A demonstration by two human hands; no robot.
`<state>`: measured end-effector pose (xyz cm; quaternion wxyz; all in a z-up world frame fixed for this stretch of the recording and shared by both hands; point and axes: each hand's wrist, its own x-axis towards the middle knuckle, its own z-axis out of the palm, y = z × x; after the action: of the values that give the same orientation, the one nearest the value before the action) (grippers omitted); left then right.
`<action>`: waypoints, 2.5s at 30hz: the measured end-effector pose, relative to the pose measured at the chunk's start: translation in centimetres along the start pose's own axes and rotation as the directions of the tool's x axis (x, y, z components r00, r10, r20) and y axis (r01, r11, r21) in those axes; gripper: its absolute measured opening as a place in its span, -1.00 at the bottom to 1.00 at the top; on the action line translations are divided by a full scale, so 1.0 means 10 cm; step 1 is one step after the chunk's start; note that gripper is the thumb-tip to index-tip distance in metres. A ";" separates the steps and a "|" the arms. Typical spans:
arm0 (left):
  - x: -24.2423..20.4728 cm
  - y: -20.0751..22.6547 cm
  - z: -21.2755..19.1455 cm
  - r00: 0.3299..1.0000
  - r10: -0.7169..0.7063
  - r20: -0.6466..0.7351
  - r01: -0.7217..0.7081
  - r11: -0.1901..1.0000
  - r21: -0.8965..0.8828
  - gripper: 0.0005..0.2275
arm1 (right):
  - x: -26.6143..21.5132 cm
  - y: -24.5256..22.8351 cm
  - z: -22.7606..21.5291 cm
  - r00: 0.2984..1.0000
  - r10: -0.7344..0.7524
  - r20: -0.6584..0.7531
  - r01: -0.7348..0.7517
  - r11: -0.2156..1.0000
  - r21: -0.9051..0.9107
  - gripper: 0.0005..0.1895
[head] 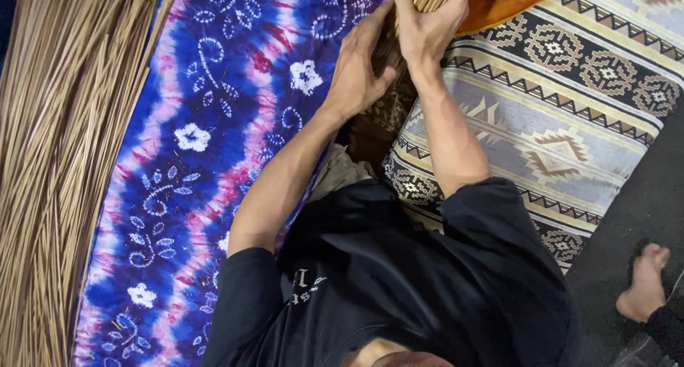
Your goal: Gathering wooden sticks into bundles, tying them with string, and sorting individual sticks on a mat.
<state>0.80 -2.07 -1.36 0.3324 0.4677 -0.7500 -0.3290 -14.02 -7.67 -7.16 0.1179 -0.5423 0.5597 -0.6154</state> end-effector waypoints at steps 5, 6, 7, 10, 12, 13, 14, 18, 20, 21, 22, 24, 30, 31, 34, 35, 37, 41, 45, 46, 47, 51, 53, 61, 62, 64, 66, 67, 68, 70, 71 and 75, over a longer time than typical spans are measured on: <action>0.01 -0.07 0.01 0.999 0.032 0.015 -0.032 0.999 0.018 -0.20 | 0.06 -0.09 -0.05 0.998 -0.061 0.015 0.060 0.998 0.027 -0.19; 0.02 -0.09 0.01 1.000 0.016 0.025 -0.015 0.999 -0.036 -0.17 | 0.05 -0.14 -0.07 0.997 -0.061 0.043 0.059 0.997 0.045 -0.14; 0.04 -0.11 0.02 0.999 0.001 0.035 0.002 0.996 -0.089 -0.14 | 0.04 -0.18 -0.08 0.996 -0.062 0.071 0.058 0.996 0.063 -0.10; 0.17 -0.06 0.06 0.999 0.002 0.038 0.005 0.980 -0.196 0.18 | 0.11 -0.48 -0.20 0.980 -0.090 0.178 0.076 0.994 0.083 -0.29; 0.25 -0.09 0.13 0.999 0.034 0.004 -0.033 0.973 -0.229 0.12 | 0.06 -0.53 -0.22 0.975 -0.086 0.204 0.074 0.995 0.067 -0.25; 0.30 -0.09 0.17 0.997 0.066 -0.033 -0.072 0.963 -0.259 0.07 | 0.05 -0.55 -0.24 0.970 -0.084 0.230 0.073 0.996 0.053 -0.20; 0.32 -0.06 0.15 0.997 0.067 -0.033 -0.073 0.963 -0.260 0.07 | 0.07 -0.59 -0.25 0.970 -0.084 0.229 0.074 0.996 0.052 -0.20; 0.38 -0.12 0.18 0.998 0.041 -0.045 -0.052 0.953 -0.300 -0.23 | 0.04 -0.57 -0.25 0.965 -0.047 0.259 -0.010 0.977 0.215 -0.38; 0.40 -0.21 0.24 0.996 0.069 -0.055 -0.083 0.945 -0.317 -0.10 | 0.00 -0.48 -0.27 0.964 0.002 0.266 -0.076 0.960 0.271 -0.43; 0.39 -0.25 0.27 0.992 0.093 -0.084 -0.114 0.950 -0.292 -0.12 | -0.02 -0.44 -0.29 0.970 0.163 0.182 -0.207 0.943 0.260 -0.45; 0.40 -0.28 0.30 0.986 0.122 -0.112 -0.148 0.952 -0.267 -0.13 | -0.03 -0.40 -0.32 0.943 0.320 0.092 -0.333 0.906 0.261 -0.37; 0.38 -0.25 0.30 0.987 0.116 -0.114 -0.145 0.947 -0.286 -0.12 | -0.36 0.15 -0.32 0.784 0.619 0.043 -0.603 0.744 0.287 -0.51; 0.32 -0.14 0.23 0.993 0.007 -0.115 -0.036 0.966 -0.255 -0.22 | -1.07 1.31 -0.40 0.381 0.901 0.205 -0.923 0.383 0.031 -0.72; 0.30 -0.14 0.24 0.992 0.015 -0.122 -0.045 0.969 -0.243 -0.21 | -1.09 1.11 -0.26 0.372 0.908 0.192 -0.927 0.374 0.024 -0.73; 0.30 -0.12 0.20 0.990 0.044 -0.134 -0.081 0.957 -0.280 -0.22 | -1.07 0.98 -0.11 0.364 0.915 0.173 -0.930 0.368 0.009 -0.73; 0.27 -0.12 0.19 0.990 0.038 -0.138 -0.076 0.958 -0.278 -0.22 | -1.12 0.92 -0.09 0.354 0.920 0.169 -0.933 0.360 -0.004 -0.73; 0.28 -0.10 0.18 0.993 0.000 -0.120 -0.032 0.964 -0.265 -0.22 | -1.15 0.83 -0.04 0.345 0.925 0.157 -0.935 0.353 -0.024 -0.73; 0.27 -0.14 0.21 0.992 0.012 -0.123 -0.048 0.956 -0.289 -0.20 | -1.16 0.48 -0.05 0.318 0.942 0.112 -0.942 0.327 -0.072 -0.72; 0.30 -0.21 0.27 0.991 0.041 -0.126 -0.078 0.950 -0.303 -0.17 | -1.32 0.31 -0.07 0.286 0.957 0.051 -0.952 0.289 -0.101 -0.70; 0.30 -0.22 0.27 0.989 0.066 -0.133 -0.104 0.946 -0.306 -0.17 | -1.41 0.32 -0.06 0.276 0.961 0.036 -0.954 0.278 -0.109 -0.70; 0.32 -0.22 0.26 0.990 0.065 -0.129 -0.102 0.946 -0.309 -0.17 | -1.51 0.33 -0.06 0.266 0.964 0.022 -0.957 0.267 -0.116 -0.69; 0.30 -0.33 0.38 0.993 0.044 -0.109 -0.073 0.957 -0.279 -0.08 | -1.94 0.36 -0.15 0.224 0.974 -0.046 -0.966 0.215 -0.146 -0.67; 0.28 -0.39 0.42 0.994 0.061 -0.095 -0.086 0.954 -0.288 0.05 | -2.14 0.36 -0.17 0.206 0.975 -0.085 -0.970 0.192 -0.150 -0.65; 0.28 -0.52 0.52 0.983 0.073 -0.167 -0.131 0.920 -0.369 0.02 | -3.47 0.97 -0.23 0.091 0.969 0.229 -0.701 0.226 -0.676 -0.59; 0.28 -0.52 0.50 0.983 0.071 -0.172 -0.131 0.921 -0.367 0.02 | -3.31 0.66 -0.29 0.092 0.968 0.232 -0.698 0.230 -0.679 -0.59; 0.27 -0.50 0.47 0.976 0.083 -0.202 -0.158 0.906 -0.392 -0.01 | -3.02 0.05 -0.45 0.087 0.836 0.541 -0.005 0.543 -0.839 -0.66; 0.29 -0.55 0.50 0.971 0.094 -0.219 -0.175 0.905 -0.389 -0.05 | -3.05 0.11 -0.52 0.368 0.657 0.658 0.059 0.690 -0.721 -0.77; 0.30 -0.57 0.52 0.966 0.109 -0.235 -0.196 0.902 -0.386 -0.08 | -3.07 0.13 -0.57 0.602 0.392 0.696 0.170 0.789 -0.591 -0.83; 0.30 -0.56 0.52 0.967 0.106 -0.232 -0.192 0.901 -0.389 -0.08 | -2.89 0.04 -0.56 0.599 0.396 0.696 0.168 0.787 -0.593 -0.83; 0.33 -0.55 0.50 0.956 0.102 -0.275 -0.194 0.924 -0.330 -0.20 | -2.50 -0.14 -0.50 0.407 0.667 0.624 0.153 0.623 -0.767 -0.85; 0.33 -0.50 0.46 0.956 0.107 -0.272 -0.196 0.924 -0.328 -0.20 | -2.28 -0.28 -0.49 0.410 0.667 0.622 0.149 0.624 -0.767 -0.85; 0.32 -0.43 0.41 0.963 0.055 -0.262 -0.141 0.936 -0.322 -0.26 | -1.88 -0.44 -0.47 0.848 0.202 0.490 0.100 0.847 -0.523 -0.84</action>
<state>-1.51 -5.73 -6.51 0.5154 0.4029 -0.6572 -0.3742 -8.56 10.65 -12.63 0.1298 -0.6850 0.6678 -0.2605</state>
